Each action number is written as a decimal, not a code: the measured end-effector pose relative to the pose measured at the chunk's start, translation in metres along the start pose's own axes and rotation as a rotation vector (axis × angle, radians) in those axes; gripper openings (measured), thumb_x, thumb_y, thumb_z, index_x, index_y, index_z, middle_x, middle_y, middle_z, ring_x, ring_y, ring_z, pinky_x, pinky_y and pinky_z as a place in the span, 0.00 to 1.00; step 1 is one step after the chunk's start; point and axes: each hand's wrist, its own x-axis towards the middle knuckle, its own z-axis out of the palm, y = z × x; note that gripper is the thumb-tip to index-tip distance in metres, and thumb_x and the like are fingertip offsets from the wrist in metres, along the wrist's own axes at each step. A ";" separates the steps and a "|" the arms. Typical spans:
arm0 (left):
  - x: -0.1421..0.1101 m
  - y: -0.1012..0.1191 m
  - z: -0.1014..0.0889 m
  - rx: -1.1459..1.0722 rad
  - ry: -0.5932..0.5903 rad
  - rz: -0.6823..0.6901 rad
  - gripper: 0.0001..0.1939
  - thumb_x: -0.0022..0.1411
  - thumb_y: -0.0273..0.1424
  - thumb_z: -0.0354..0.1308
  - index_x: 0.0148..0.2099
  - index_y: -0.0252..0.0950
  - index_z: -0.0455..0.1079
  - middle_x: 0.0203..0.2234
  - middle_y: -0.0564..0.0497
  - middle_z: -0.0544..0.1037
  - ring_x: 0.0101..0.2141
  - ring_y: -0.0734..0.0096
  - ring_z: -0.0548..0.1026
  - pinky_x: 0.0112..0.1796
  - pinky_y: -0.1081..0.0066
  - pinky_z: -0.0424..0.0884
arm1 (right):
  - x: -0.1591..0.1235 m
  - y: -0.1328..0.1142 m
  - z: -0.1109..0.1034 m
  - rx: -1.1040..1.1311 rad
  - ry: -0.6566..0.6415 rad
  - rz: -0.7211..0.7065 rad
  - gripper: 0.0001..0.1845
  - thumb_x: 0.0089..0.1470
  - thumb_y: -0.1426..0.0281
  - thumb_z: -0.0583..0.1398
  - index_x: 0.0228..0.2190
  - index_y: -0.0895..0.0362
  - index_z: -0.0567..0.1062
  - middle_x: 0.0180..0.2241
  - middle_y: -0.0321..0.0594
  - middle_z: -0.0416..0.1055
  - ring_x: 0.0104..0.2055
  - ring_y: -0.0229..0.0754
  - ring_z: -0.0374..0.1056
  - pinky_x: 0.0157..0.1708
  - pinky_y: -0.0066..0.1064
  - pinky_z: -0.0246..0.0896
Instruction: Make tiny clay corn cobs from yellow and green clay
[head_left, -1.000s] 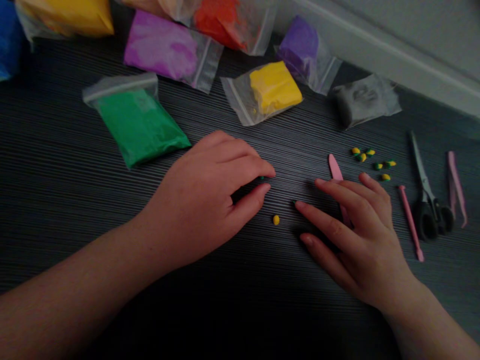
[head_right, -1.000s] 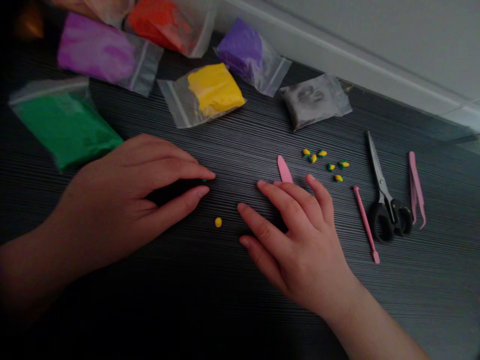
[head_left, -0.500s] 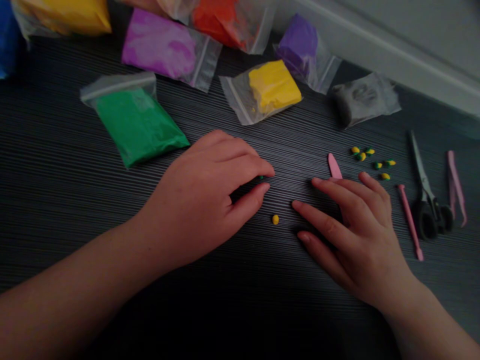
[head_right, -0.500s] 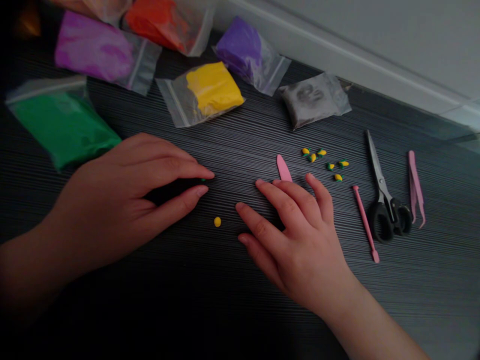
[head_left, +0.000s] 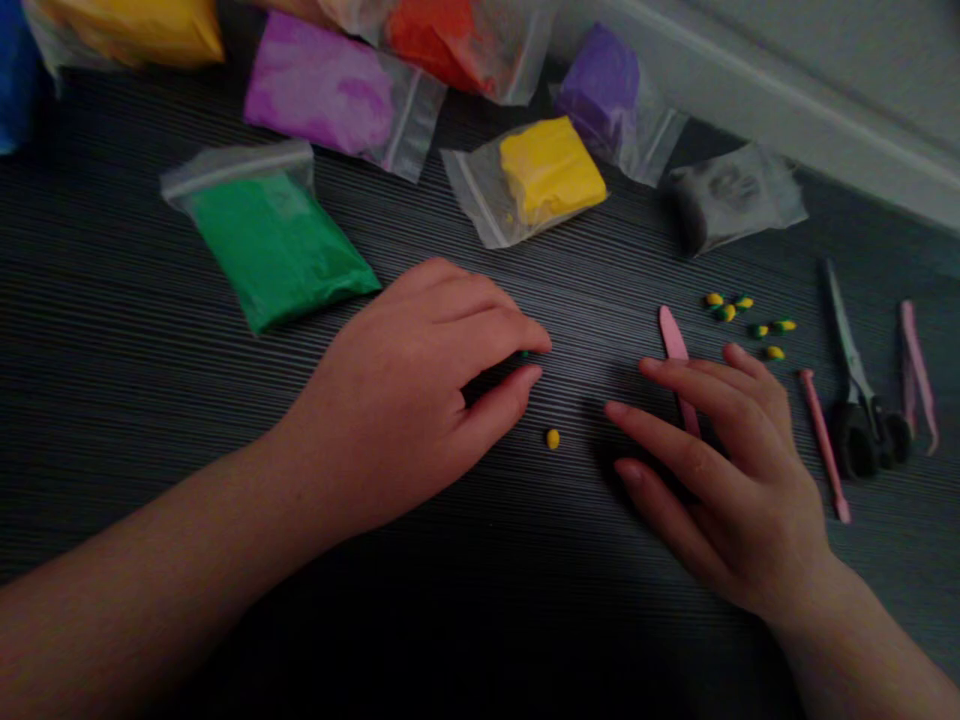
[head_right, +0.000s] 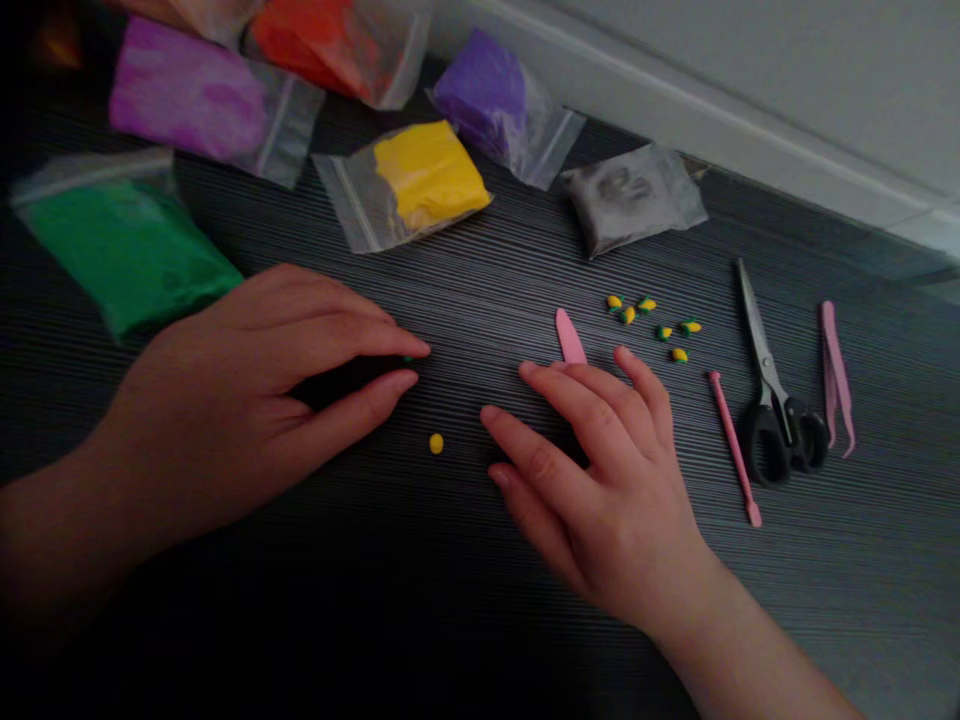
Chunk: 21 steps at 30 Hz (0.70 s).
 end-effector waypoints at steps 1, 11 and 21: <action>0.000 0.000 0.000 -0.002 0.000 -0.004 0.09 0.57 0.30 0.52 0.40 0.36 0.69 0.33 0.52 0.73 0.38 0.68 0.68 0.42 0.67 0.63 | 0.000 0.000 0.000 0.004 -0.002 -0.003 0.19 0.46 0.70 0.61 0.43 0.53 0.70 0.50 0.44 0.62 0.51 0.50 0.58 0.54 0.54 0.45; 0.001 0.000 0.002 -0.024 -0.001 -0.019 0.10 0.57 0.31 0.51 0.40 0.36 0.70 0.34 0.52 0.73 0.38 0.68 0.68 0.43 0.67 0.62 | 0.000 0.001 0.001 0.014 -0.015 -0.023 0.19 0.45 0.71 0.61 0.43 0.53 0.71 0.50 0.42 0.62 0.51 0.50 0.58 0.55 0.54 0.45; 0.001 0.000 0.002 -0.020 -0.003 -0.009 0.10 0.57 0.31 0.51 0.40 0.36 0.70 0.34 0.52 0.73 0.38 0.68 0.67 0.43 0.67 0.62 | 0.000 0.001 -0.001 0.060 0.007 -0.018 0.18 0.45 0.74 0.61 0.41 0.56 0.72 0.48 0.43 0.64 0.50 0.49 0.59 0.55 0.54 0.46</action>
